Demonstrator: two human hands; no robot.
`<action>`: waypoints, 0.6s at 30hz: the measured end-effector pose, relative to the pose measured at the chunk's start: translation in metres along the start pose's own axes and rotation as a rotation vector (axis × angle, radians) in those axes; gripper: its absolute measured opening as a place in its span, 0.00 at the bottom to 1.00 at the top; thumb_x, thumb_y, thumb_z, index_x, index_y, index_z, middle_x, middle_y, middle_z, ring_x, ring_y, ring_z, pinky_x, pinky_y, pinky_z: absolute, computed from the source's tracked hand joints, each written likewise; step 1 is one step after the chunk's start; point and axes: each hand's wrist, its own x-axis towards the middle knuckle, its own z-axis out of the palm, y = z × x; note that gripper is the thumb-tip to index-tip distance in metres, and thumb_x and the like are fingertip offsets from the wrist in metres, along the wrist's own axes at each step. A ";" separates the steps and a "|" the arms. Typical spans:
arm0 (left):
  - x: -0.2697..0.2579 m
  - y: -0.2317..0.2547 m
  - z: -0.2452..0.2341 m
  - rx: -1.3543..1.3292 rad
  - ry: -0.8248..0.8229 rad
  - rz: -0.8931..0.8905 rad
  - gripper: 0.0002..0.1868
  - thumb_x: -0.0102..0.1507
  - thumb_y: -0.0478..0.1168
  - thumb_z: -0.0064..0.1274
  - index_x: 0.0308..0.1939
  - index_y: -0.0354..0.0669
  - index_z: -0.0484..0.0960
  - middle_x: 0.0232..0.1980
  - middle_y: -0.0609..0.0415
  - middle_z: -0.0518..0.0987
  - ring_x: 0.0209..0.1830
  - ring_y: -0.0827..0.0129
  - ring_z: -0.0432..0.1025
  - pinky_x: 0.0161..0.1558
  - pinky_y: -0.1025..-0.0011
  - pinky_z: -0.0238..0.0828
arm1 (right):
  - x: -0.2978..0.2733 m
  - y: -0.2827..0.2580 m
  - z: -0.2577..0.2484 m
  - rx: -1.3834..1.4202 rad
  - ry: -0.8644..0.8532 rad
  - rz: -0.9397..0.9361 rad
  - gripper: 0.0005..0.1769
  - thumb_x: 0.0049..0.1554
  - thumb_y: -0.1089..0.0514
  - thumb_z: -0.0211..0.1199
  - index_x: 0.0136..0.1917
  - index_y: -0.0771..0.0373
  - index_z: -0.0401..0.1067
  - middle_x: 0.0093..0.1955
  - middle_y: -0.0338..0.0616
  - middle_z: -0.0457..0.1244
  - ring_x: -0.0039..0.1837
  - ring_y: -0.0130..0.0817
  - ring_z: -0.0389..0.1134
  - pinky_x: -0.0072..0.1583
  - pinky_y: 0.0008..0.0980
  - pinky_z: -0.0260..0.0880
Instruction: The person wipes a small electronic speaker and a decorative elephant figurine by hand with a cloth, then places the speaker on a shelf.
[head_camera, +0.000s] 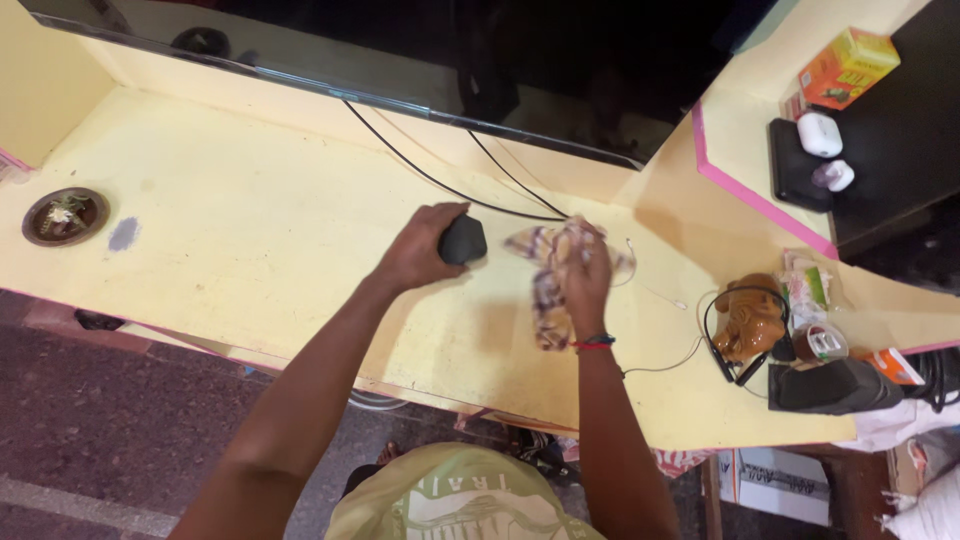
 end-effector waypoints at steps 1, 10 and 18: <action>0.000 -0.003 0.000 -0.002 -0.007 0.001 0.52 0.42 0.38 0.76 0.70 0.39 0.70 0.66 0.44 0.74 0.62 0.48 0.68 0.65 0.59 0.67 | -0.008 -0.006 0.012 0.234 -0.164 -0.125 0.18 0.71 0.59 0.54 0.71 0.64 0.68 0.58 0.44 0.65 0.49 0.24 0.61 0.49 0.25 0.63; 0.001 -0.013 -0.004 -0.139 0.011 -0.196 0.53 0.41 0.41 0.77 0.68 0.41 0.69 0.61 0.45 0.76 0.58 0.56 0.73 0.59 0.63 0.73 | -0.055 -0.073 0.088 -0.129 -0.306 -0.698 0.17 0.57 0.65 0.64 0.61 0.64 0.74 0.57 0.51 0.69 0.59 0.44 0.73 0.59 0.38 0.72; 0.002 -0.020 -0.005 -0.172 0.040 -0.162 0.47 0.41 0.42 0.77 0.63 0.41 0.73 0.57 0.46 0.79 0.55 0.56 0.76 0.56 0.64 0.76 | -0.014 -0.073 0.119 -0.254 -0.223 -0.786 0.16 0.53 0.71 0.63 0.55 0.66 0.77 0.55 0.55 0.68 0.56 0.55 0.70 0.56 0.41 0.71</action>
